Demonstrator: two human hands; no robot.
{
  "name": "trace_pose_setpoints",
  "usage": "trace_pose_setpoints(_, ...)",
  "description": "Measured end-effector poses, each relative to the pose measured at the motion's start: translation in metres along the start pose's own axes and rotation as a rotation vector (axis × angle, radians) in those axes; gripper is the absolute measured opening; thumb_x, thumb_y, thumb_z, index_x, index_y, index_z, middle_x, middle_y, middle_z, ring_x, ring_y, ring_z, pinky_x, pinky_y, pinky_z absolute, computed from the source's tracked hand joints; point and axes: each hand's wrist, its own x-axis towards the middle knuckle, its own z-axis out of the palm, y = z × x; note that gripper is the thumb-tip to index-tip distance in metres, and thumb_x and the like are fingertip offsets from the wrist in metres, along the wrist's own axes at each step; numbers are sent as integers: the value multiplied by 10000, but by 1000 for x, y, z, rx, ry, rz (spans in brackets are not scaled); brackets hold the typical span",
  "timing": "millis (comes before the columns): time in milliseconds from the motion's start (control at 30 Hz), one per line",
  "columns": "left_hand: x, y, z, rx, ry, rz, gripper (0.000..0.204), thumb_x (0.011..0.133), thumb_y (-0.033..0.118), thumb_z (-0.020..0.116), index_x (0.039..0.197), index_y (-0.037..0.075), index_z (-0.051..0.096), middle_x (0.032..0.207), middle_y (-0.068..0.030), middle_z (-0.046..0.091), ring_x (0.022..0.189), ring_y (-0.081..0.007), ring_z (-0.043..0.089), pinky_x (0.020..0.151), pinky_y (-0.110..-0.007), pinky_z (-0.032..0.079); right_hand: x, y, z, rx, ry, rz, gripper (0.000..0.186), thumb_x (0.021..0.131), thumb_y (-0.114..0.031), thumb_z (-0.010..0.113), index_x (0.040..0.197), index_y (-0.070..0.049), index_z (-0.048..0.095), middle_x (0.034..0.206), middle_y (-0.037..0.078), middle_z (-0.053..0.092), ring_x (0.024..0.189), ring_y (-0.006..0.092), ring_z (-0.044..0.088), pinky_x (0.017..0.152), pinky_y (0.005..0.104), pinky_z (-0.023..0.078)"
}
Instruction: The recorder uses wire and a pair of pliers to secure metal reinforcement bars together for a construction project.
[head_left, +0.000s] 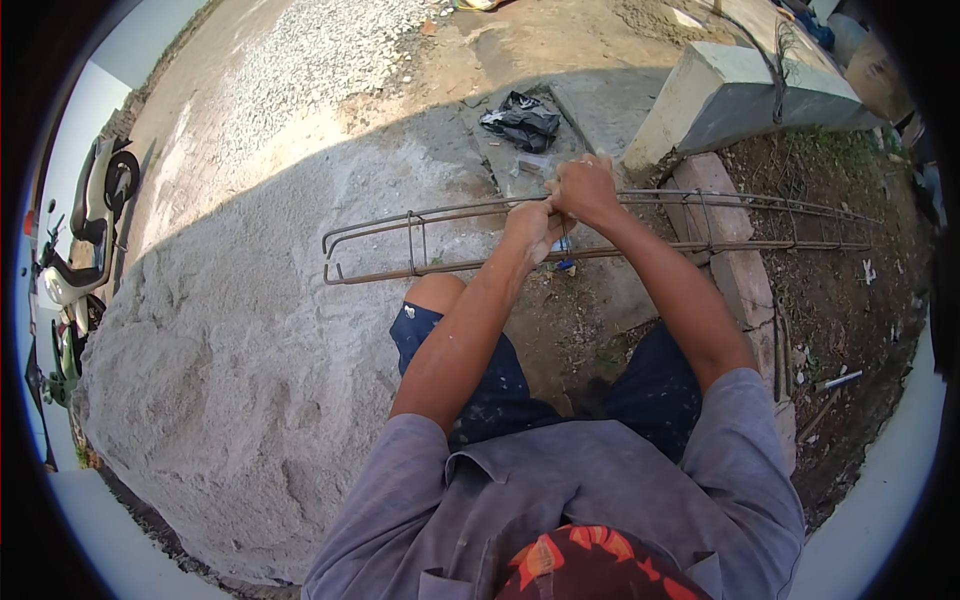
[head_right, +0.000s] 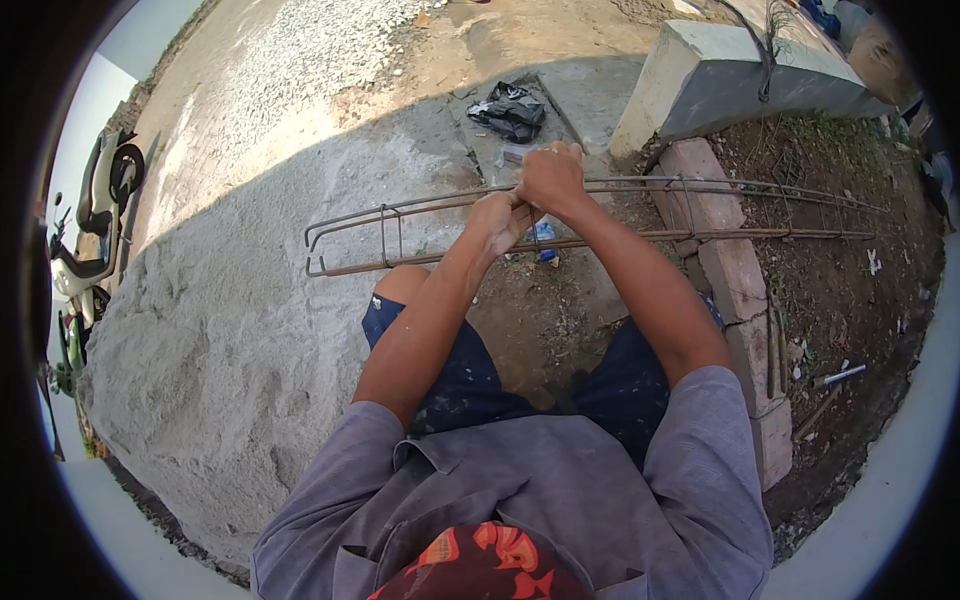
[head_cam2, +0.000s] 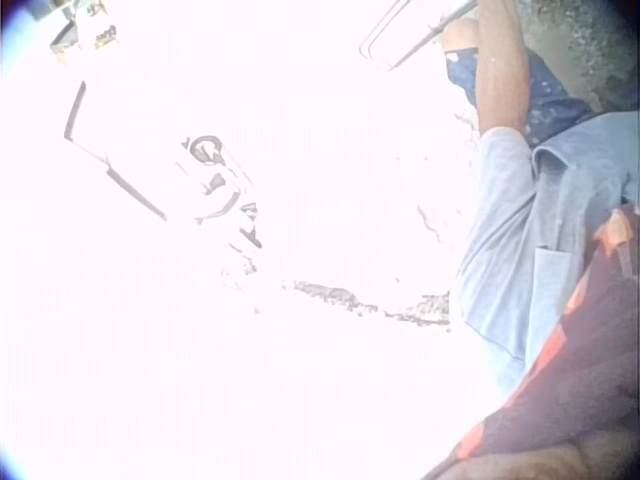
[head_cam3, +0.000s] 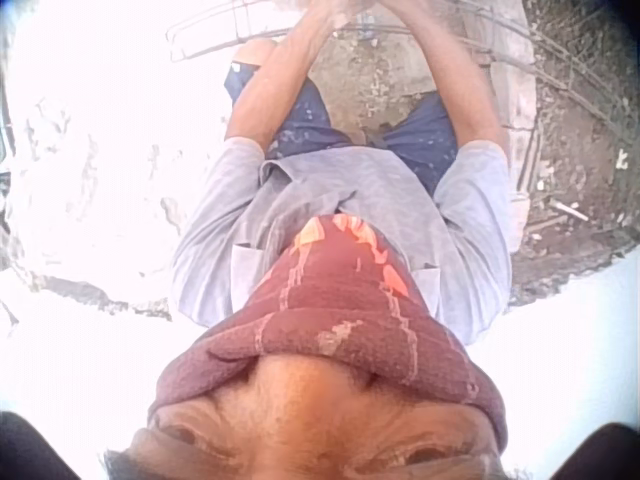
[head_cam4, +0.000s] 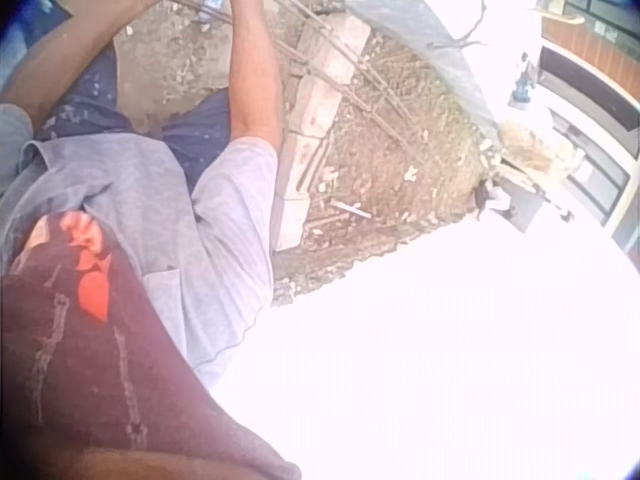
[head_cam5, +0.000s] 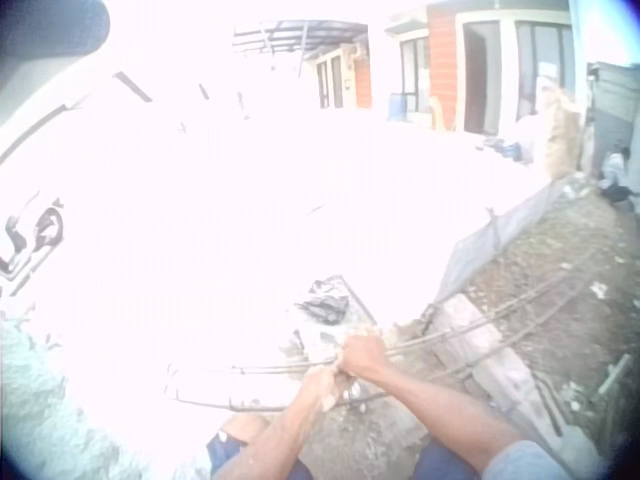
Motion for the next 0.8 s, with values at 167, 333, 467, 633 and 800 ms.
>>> trace_pose_setpoints(167, 40, -23, -4, -272, 34, 89, 139, 979, 66, 462, 1017, -47, 533, 966, -137, 605, 819, -244, 633, 758, -371, 557, -41, 23, -10, 95, 218, -41, 367, 851, -392, 617, 1027, -76, 676, 875, 149, 680, 976, 330, 597, 911, 491, 344)
trace_pose_setpoints(333, 17, 7, -17, -135, 232, 84, 196, 992, 108, 456, 1114, -43, 484, 1056, -198, 615, 990, -284, 649, 797, -354, 589, -134, 68, -113, 442, 76, 319, 444, 850, -298, 654, 1219, -60, 592, 946, 135, 659, 908, 303, 614, 792, 416, 470)
trace_pose_setpoints(467, 24, -2, -3, -161, 214, 61, 199, 991, 111, 461, 1117, -41, 482, 1065, -198, 614, 988, -289, 650, 780, -348, 593, -271, 201, -102, -199, 40, 956, 596, 809, -339, 683, 1322, -95, 503, 1188, 220, 604, 1141, 358, 560, 955, 413, 456)
trace_pose_setpoints(633, 25, -12, 12, -171, 186, 39, 186, 990, 110, 466, 1087, -46, 492, 1017, -178, 616, 867, -235, 650, 709, -297, 586, -418, 285, -92, -15, -208, 1023, 796, 676, -207, 784, 1369, -11, 445, 1252, 255, 565, 1164, 358, 560, 970, 394, 444)
trace_pose_setpoints(800, 19, -10, 11, -132, 257, 88, 162, 984, 86, 476, 1092, -33, 488, 970, -133, 606, 772, -178, 616, 576, -251, 514, -415, 284, -92, 77, -169, 964, 634, 753, -215, 716, 1303, 19, 504, 1196, 236, 610, 1104, 332, 601, 956, 382, 447)
